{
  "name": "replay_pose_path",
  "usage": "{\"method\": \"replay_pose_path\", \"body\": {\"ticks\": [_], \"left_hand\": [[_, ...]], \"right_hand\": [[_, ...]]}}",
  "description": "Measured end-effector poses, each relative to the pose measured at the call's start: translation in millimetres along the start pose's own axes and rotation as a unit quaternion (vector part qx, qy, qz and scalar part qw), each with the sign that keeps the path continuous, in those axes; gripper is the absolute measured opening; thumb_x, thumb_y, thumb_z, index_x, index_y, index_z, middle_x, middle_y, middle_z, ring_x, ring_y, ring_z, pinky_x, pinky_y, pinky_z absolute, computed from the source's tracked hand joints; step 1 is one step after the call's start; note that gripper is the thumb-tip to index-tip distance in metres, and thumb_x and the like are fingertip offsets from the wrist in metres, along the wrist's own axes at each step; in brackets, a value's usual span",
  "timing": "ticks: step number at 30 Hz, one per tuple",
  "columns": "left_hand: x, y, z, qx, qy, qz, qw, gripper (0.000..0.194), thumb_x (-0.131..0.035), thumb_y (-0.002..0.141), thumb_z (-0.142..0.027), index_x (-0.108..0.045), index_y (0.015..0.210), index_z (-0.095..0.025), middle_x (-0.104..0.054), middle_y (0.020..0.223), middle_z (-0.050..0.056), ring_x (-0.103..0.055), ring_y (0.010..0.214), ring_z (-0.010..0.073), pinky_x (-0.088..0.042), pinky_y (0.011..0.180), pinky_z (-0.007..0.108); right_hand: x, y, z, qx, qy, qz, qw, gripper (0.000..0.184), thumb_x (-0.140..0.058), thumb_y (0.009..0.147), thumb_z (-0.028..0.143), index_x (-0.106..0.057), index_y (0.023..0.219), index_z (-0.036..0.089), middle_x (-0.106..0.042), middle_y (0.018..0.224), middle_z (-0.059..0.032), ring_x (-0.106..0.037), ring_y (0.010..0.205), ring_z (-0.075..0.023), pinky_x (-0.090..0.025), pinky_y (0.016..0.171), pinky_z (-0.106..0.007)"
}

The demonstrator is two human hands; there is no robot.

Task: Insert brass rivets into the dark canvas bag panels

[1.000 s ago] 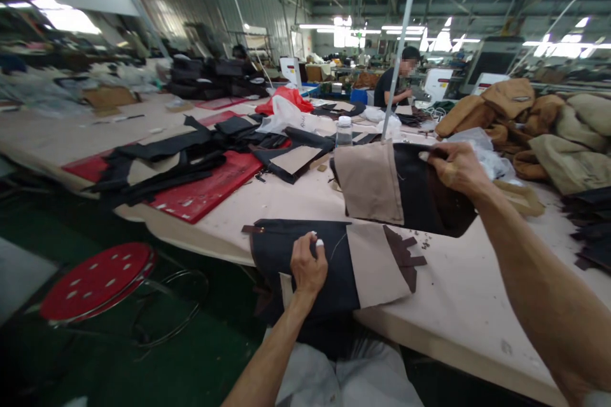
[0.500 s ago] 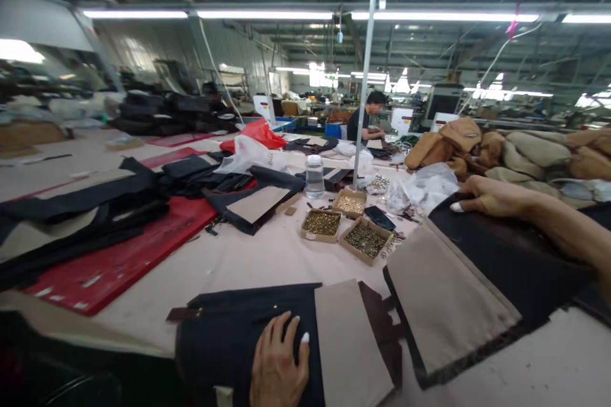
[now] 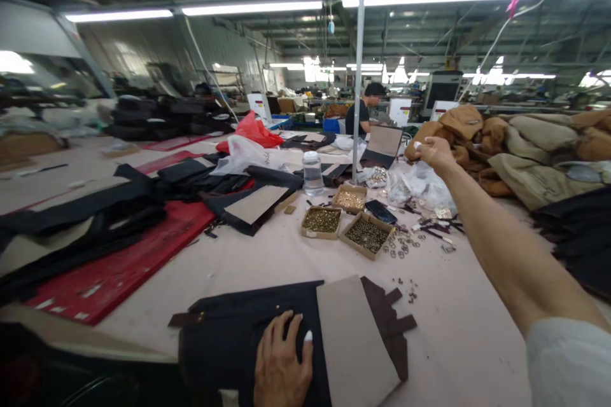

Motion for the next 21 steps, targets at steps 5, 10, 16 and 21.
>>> {"method": "replay_pose_path", "body": {"ticks": [5,10,16,21], "left_hand": [[1.5,5.4,-20.7,0.01,-0.025,0.045,0.999,0.038,-0.055,0.095,-0.031,-0.064,0.13,-0.019,-0.055,0.14,0.013,-0.046,0.132,0.0345,-0.04,0.111,0.051],[-4.1,4.3,-26.2,-0.001,-0.049,0.045,0.998,0.038,-0.057,0.094,-0.032,-0.064,0.129,-0.018,-0.055,0.138,0.015,-0.046,0.131,0.0362,-0.04,0.11,0.053],[2.6,-2.4,-28.8,-0.003,-0.06,0.022,0.998,0.037,-0.056,0.094,-0.032,-0.064,0.128,-0.018,-0.055,0.137,0.016,-0.046,0.13,0.0364,-0.04,0.109,0.053],[5.8,-9.4,-28.5,-0.008,-0.071,0.021,0.997,0.036,-0.057,0.093,-0.031,-0.064,0.126,-0.02,-0.056,0.136,0.015,-0.047,0.129,0.0351,-0.04,0.109,0.052]], "right_hand": [[18.9,-158.6,-79.3,-0.072,-0.005,0.114,0.991,0.044,-0.084,0.071,0.043,-0.069,0.1,0.013,-0.071,0.075,-0.0065,-0.069,0.067,-0.019,-0.055,0.061,-0.027],[66.4,-313.0,-134.3,-0.12,-0.159,0.199,0.96,0.024,-0.069,0.079,0.039,-0.073,0.084,0.015,-0.068,0.066,-0.0034,-0.062,0.061,-0.0173,-0.046,0.055,-0.025],[56.2,-374.7,-181.4,-0.079,-0.28,0.212,0.933,0.02,-0.059,0.076,0.027,-0.075,0.086,0.019,-0.07,0.072,-0.0019,-0.063,0.068,-0.0183,-0.044,0.064,-0.026],[32.1,-370.3,-186.4,-0.062,-0.37,0.207,0.903,0.024,-0.061,0.075,0.021,-0.077,0.092,0.022,-0.075,0.085,-0.0042,-0.066,0.079,-0.0198,-0.043,0.071,-0.026]]}}
Point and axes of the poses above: each hand's wrist, its own y-axis towards the middle knuckle, its own x-axis out of the back of the hand, z = x × y, the point moved 4 cm from there along y, towards the middle knuckle
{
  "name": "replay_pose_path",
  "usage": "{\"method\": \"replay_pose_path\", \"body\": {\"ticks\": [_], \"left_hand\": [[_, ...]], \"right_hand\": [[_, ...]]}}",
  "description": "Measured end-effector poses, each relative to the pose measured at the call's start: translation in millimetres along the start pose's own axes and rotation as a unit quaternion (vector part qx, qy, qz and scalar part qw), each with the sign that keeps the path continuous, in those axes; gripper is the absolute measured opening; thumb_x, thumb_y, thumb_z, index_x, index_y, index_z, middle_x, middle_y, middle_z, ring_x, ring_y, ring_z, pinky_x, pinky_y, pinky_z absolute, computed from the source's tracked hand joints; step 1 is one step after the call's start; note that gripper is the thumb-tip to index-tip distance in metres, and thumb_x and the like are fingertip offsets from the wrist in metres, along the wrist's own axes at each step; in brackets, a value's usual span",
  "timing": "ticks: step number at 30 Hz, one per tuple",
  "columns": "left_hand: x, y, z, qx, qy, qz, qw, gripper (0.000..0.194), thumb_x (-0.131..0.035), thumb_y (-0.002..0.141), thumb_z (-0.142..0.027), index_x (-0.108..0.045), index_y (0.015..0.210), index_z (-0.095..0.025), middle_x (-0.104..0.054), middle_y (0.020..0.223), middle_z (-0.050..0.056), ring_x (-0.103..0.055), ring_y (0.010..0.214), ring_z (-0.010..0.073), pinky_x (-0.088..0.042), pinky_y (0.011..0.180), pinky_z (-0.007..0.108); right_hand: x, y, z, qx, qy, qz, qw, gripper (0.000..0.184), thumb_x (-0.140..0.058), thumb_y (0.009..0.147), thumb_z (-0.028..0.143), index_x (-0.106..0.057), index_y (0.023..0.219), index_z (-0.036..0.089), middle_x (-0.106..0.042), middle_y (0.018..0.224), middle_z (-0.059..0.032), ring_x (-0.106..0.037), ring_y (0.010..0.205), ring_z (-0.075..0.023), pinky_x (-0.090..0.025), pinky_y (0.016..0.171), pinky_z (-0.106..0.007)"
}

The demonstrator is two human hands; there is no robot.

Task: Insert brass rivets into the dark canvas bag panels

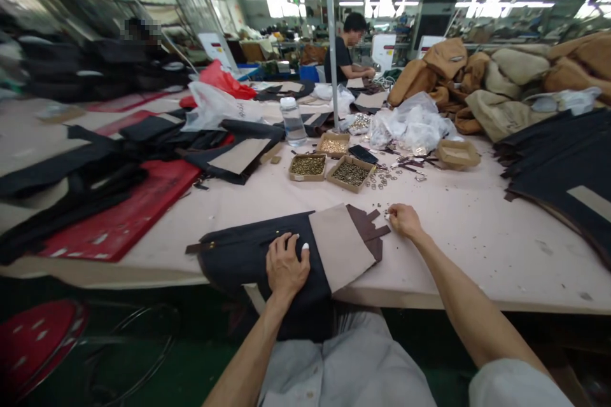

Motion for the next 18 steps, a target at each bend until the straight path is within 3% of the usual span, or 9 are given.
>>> {"method": "replay_pose_path", "body": {"ticks": [5,9,12,18], "left_hand": [[7.3,1.8,-1.0,0.004,-0.02,-0.007,1.0,0.031,-0.06,0.09,-0.027,-0.065,0.12,-0.019,-0.059,0.128,0.015,-0.05,0.123,0.0344,-0.045,0.104,0.052],[11.2,4.9,-31.4,-0.08,-0.07,0.01,0.994,0.035,-0.06,0.09,-0.023,-0.06,0.124,-0.019,-0.058,0.129,0.014,-0.051,0.123,0.0315,-0.043,0.109,0.049],[3.6,1.2,-56.1,-0.145,-0.104,0.047,0.983,0.03,-0.061,0.089,-0.022,-0.061,0.119,-0.022,-0.059,0.125,0.011,-0.052,0.121,0.0297,-0.043,0.109,0.048],[-12.4,-9.1,-65.3,-0.136,-0.085,0.063,0.985,0.029,-0.058,0.092,-0.025,-0.058,0.121,-0.021,-0.056,0.127,0.012,-0.048,0.125,0.0307,-0.042,0.109,0.049]], "right_hand": [[-0.3,5.9,3.7,0.016,-0.038,0.059,0.997,0.016,-0.059,0.075,0.015,-0.074,0.078,0.021,-0.073,0.075,-0.0055,-0.064,0.073,-0.0199,-0.039,0.069,-0.026],[2.7,5.5,5.6,0.029,-0.042,0.082,0.995,0.009,-0.061,0.074,0.015,-0.069,0.072,0.019,-0.07,0.071,-0.0052,-0.062,0.069,-0.0184,-0.036,0.065,-0.025],[3.6,4.5,8.1,0.03,-0.05,0.09,0.994,0.008,-0.06,0.076,0.016,-0.067,0.072,0.019,-0.069,0.07,-0.0049,-0.059,0.067,-0.017,-0.033,0.063,-0.025],[3.2,1.3,10.2,0.042,-0.072,0.117,0.99,0.007,-0.06,0.077,0.017,-0.062,0.07,0.018,-0.065,0.067,-0.0047,-0.052,0.063,-0.0153,-0.029,0.061,-0.026]]}}
Point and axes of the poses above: each hand's wrist, its own y-axis towards the middle knuckle, its own x-axis out of the back of the hand, z = x × y, the point moved 4 cm from there along y, towards the middle knuckle
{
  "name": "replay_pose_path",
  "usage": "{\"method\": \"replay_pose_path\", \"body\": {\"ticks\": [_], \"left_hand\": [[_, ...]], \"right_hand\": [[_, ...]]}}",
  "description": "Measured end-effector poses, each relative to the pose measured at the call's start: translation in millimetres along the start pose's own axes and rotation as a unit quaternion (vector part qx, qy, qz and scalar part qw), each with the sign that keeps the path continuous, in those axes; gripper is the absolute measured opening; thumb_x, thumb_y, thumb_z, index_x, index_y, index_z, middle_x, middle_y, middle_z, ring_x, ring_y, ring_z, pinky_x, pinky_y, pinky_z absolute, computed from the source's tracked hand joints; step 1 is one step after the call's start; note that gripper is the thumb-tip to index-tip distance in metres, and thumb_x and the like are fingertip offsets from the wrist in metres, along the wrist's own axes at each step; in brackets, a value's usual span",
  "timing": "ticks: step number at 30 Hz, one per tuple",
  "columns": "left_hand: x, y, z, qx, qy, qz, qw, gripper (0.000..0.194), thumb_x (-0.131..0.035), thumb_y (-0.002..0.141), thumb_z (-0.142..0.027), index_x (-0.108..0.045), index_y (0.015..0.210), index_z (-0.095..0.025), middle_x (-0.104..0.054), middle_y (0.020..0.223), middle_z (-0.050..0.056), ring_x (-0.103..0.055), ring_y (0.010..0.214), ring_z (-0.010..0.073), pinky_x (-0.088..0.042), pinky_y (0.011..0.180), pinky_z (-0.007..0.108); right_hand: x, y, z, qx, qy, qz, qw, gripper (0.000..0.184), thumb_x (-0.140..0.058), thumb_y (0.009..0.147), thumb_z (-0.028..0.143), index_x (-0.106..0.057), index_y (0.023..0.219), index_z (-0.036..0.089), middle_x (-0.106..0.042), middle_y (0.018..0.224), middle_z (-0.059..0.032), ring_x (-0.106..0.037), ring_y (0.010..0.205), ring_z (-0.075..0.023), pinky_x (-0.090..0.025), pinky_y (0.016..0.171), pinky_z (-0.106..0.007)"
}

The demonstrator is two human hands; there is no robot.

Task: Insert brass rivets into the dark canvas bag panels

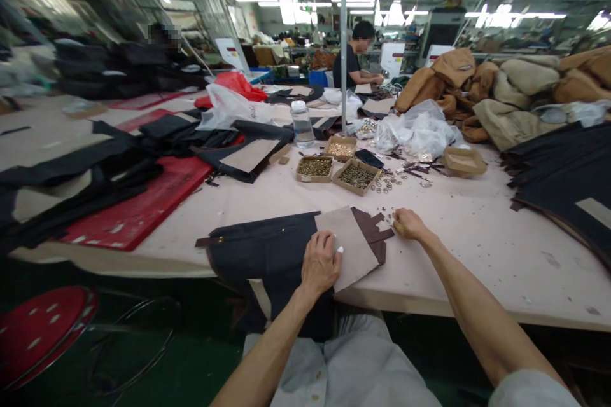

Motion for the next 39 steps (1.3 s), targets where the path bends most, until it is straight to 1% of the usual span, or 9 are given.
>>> {"method": "replay_pose_path", "body": {"ticks": [3,6,10,13,17,24,29,36,39], "left_hand": [[-0.5,-1.6,0.7,0.003,-0.003,0.005,1.0,0.029,-0.058,0.092,-0.025,-0.057,0.121,-0.022,-0.056,0.127,0.012,-0.048,0.125,0.0305,-0.042,0.109,0.049],[0.6,-1.9,1.7,0.01,-0.005,0.008,1.0,0.031,-0.058,0.093,-0.026,-0.057,0.123,-0.021,-0.056,0.128,0.012,-0.047,0.125,0.0303,-0.042,0.109,0.049],[0.2,-2.0,3.4,0.012,-0.014,0.01,1.0,0.03,-0.059,0.092,-0.025,-0.058,0.122,-0.022,-0.056,0.128,0.012,-0.047,0.126,0.0299,-0.042,0.11,0.048],[-1.4,-1.5,4.6,0.012,-0.018,0.01,1.0,0.031,-0.059,0.092,-0.024,-0.058,0.123,-0.022,-0.056,0.129,0.012,-0.046,0.127,0.0303,-0.041,0.111,0.049],[-3.6,-0.6,5.9,0.019,-0.025,0.012,0.999,0.031,-0.059,0.092,-0.024,-0.058,0.123,-0.022,-0.056,0.129,0.012,-0.046,0.128,0.0308,-0.041,0.112,0.049],[-4.6,-0.4,7.4,0.021,-0.029,0.012,0.999,0.031,-0.059,0.092,-0.024,-0.058,0.123,-0.021,-0.056,0.13,0.012,-0.046,0.128,0.0308,-0.041,0.112,0.049],[-6.6,0.5,8.2,0.022,-0.034,0.016,0.999,0.032,-0.059,0.092,-0.025,-0.058,0.124,-0.021,-0.056,0.131,0.012,-0.045,0.129,0.0312,-0.04,0.113,0.049],[-9.7,2.7,9.0,0.027,-0.033,0.026,0.999,0.033,-0.058,0.092,-0.025,-0.058,0.126,-0.023,-0.056,0.132,0.011,-0.045,0.129,0.0321,-0.041,0.112,0.051],[-10.7,3.7,9.7,0.025,-0.034,0.023,0.999,0.033,-0.058,0.093,-0.025,-0.058,0.126,-0.022,-0.056,0.132,0.012,-0.045,0.13,0.0318,-0.041,0.112,0.05]], "right_hand": [[0.2,-3.3,0.4,0.01,-0.007,0.008,1.0,0.008,-0.058,0.081,0.019,-0.062,0.073,0.018,-0.066,0.071,-0.0047,-0.054,0.066,-0.0157,-0.03,0.063,-0.025],[4.1,-10.3,6.7,0.01,-0.031,-0.009,0.999,0.009,-0.057,0.083,0.019,-0.062,0.076,0.018,-0.068,0.078,-0.0067,-0.056,0.071,-0.0173,-0.031,0.064,-0.026],[9.0,-28.8,32.8,0.043,0.014,-0.038,0.998,0.009,-0.054,0.086,0.021,-0.062,0.083,0.019,-0.067,0.079,-0.0062,-0.057,0.071,-0.018,-0.033,0.064,-0.026],[1.1,-44.8,58.9,0.103,0.105,0.0,0.989,0.011,-0.054,0.089,0.026,-0.062,0.085,0.02,-0.065,0.073,-0.0025,-0.056,0.066,-0.0175,-0.036,0.062,-0.026],[-14.8,-52.9,75.0,0.089,0.139,0.035,0.986,0.011,-0.056,0.086,0.024,-0.066,0.085,0.02,-0.066,0.072,-0.0017,-0.056,0.064,-0.0175,-0.037,0.06,-0.026],[-17.5,-45.6,74.8,0.052,0.113,0.026,0.992,0.011,-0.059,0.08,0.021,-0.07,0.08,0.019,-0.068,0.071,-0.0031,-0.058,0.064,-0.0176,-0.039,0.062,-0.026],[-15.6,-40.3,71.1,0.024,0.136,0.032,0.99,0.01,-0.061,0.075,0.021,-0.07,0.072,0.019,-0.069,0.068,-0.0023,-0.06,0.063,-0.0178,-0.04,0.061,-0.026],[-13.0,-15.9,62.8,-0.038,0.183,0.105,0.977,0.009,-0.067,0.065,0.023,-0.069,0.06,0.017,-0.066,0.058,-0.0021,-0.059,0.056,-0.016,-0.037,0.052,-0.024],[-15.1,-11.6,62.3,-0.018,0.213,0.154,0.965,0.009,-0.063,0.067,0.022,-0.067,0.061,0.017,-0.063,0.055,-0.0005,-0.054,0.051,-0.0141,-0.036,0.049,-0.024]]}}
Point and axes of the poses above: each hand's wrist, its own y-axis towards the middle knuckle, its own x-axis out of the back of the hand, z = x × y, the point moved 4 cm from there along y, towards the middle knuckle
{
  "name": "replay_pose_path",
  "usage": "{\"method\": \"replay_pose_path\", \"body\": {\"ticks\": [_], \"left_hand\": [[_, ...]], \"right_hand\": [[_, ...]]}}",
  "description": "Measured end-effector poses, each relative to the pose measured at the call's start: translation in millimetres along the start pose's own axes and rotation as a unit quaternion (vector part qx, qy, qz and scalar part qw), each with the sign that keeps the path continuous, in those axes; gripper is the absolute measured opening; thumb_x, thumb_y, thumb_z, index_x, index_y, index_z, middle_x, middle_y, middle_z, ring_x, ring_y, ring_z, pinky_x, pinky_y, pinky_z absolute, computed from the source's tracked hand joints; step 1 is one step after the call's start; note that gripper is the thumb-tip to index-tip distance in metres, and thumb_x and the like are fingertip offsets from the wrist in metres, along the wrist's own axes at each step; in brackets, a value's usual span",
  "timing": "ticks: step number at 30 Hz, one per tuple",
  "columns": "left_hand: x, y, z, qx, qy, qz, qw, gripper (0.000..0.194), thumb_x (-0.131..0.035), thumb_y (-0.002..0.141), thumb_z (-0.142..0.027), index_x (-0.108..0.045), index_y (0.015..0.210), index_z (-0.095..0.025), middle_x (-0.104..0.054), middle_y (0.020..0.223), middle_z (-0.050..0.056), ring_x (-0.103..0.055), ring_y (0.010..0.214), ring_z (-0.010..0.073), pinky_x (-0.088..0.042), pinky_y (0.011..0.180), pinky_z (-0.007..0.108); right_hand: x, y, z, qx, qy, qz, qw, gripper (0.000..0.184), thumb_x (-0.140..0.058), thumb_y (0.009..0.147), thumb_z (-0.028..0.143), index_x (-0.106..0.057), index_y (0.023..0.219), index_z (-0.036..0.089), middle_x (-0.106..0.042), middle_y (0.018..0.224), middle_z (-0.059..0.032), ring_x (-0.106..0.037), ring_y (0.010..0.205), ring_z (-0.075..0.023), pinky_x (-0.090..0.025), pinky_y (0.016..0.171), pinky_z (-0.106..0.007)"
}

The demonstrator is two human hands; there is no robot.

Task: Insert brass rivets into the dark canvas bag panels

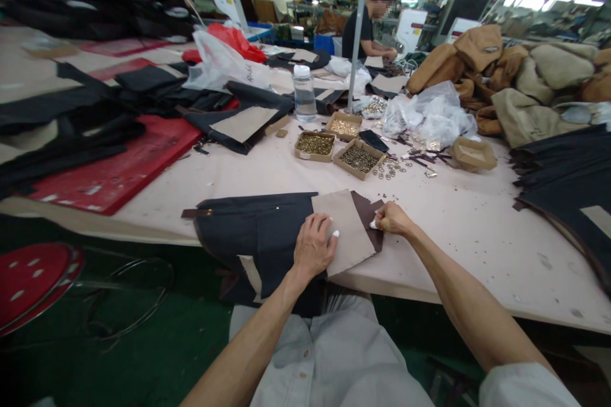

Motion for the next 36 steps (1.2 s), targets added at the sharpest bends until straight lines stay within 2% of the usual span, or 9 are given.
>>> {"method": "replay_pose_path", "body": {"ticks": [2,5,8,15,21,29,32,36], "left_hand": [[-0.5,0.7,0.9,0.001,0.0,-0.005,1.0,0.032,-0.058,0.093,-0.025,-0.058,0.125,-0.021,-0.056,0.132,0.012,-0.045,0.13,0.031,-0.04,0.113,0.049],[-1.3,1.8,2.1,0.001,0.0,-0.01,1.0,0.032,-0.059,0.092,-0.025,-0.059,0.124,-0.02,-0.057,0.131,0.012,-0.045,0.129,0.0305,-0.041,0.113,0.047],[-2.5,3.3,2.4,0.0,-0.002,-0.012,1.0,0.031,-0.059,0.091,-0.024,-0.059,0.122,-0.021,-0.057,0.13,0.012,-0.046,0.129,0.031,-0.042,0.112,0.048],[-5.3,5.8,1.8,0.007,0.0,-0.001,1.0,0.032,-0.056,0.093,-0.025,-0.059,0.125,-0.022,-0.056,0.132,0.012,-0.046,0.13,0.0327,-0.042,0.112,0.05],[-4.7,4.7,1.2,0.005,0.006,-0.001,1.0,0.032,-0.057,0.093,-0.025,-0.059,0.124,-0.021,-0.057,0.132,0.012,-0.045,0.13,0.0317,-0.041,0.113,0.049],[-4.9,4.7,0.1,0.011,0.008,0.005,1.0,0.032,-0.057,0.093,-0.025,-0.059,0.125,-0.022,-0.056,0.133,0.012,-0.045,0.13,0.032,-0.04,0.113,0.05],[-4.9,4.3,0.0,0.008,0.009,0.004,1.0,0.032,-0.057,0.093,-0.025,-0.059,0.125,-0.021,-0.057,0.132,0.012,-0.045,0.13,0.0315,-0.04,0.114,0.048],[-4.9,3.6,0.2,0.003,0.01,-0.002,1.0,0.032,-0.058,0.093,-0.025,-0.058,0.125,-0.022,-0.057,0.132,0.012,-0.046,0.129,0.0313,-0.041,0.113,0.049]], "right_hand": [[-2.1,-2.7,0.7,0.041,-0.011,0.004,0.999,0.009,-0.061,0.069,0.023,-0.065,0.064,0.017,-0.062,0.056,0.0001,-0.053,0.052,-0.0138,-0.035,0.05,-0.024],[-5.7,-14.3,0.4,0.102,-0.071,-0.057,0.991,0.008,-0.059,0.075,0.023,-0.062,0.069,0.019,-0.063,0.063,-0.0007,-0.055,0.059,-0.0152,-0.037,0.056,-0.024],[-10.7,-26.0,-3.7,0.121,-0.106,-0.105,0.981,0.006,-0.058,0.08,0.024,-0.061,0.078,0.021,-0.065,0.071,-0.0018,-0.056,0.064,-0.0169,-0.039,0.061,-0.025],[-16.5,-32.0,-10.6,0.171,-0.155,-0.136,0.964,0.004,-0.055,0.087,0.021,-0.058,0.088,0.022,-0.064,0.08,-0.0029,-0.056,0.07,-0.0184,-0.038,0.067,-0.028],[-22.3,-38.2,-6.6,0.218,-0.215,-0.121,0.944,0.008,-0.046,0.095,0.022,-0.053,0.096,0.022,-0.061,0.089,-0.0055,-0.058,0.081,-0.0213,-0.04,0.074,-0.031],[-25.7,-40.6,-5.2,0.209,-0.181,-0.141,0.95,0.01,-0.049,0.094,0.025,-0.057,0.1,0.022,-0.064,0.09,-0.0062,-0.059,0.08,-0.0219,-0.042,0.074,-0.031],[-20.5,-31.8,-6.9,0.144,-0.122,-0.152,0.97,0.009,-0.055,0.086,0.026,-0.062,0.089,0.021,-0.065,0.078,-0.0036,-0.058,0.071,-0.0192,-0.041,0.067,-0.029],[-9.0,-12.4,-5.5,0.046,-0.015,-0.084,0.995,0.007,-0.064,0.071,0.025,-0.066,0.069,0.018,-0.063,0.063,-0.0007,-0.055,0.059,-0.0147,-0.038,0.055,-0.024]]}}
Point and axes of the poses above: each hand's wrist, its own y-axis towards the middle knuckle, its own x-axis out of the back of the hand, z = x × y, the point moved 4 cm from there along y, towards the middle knuckle
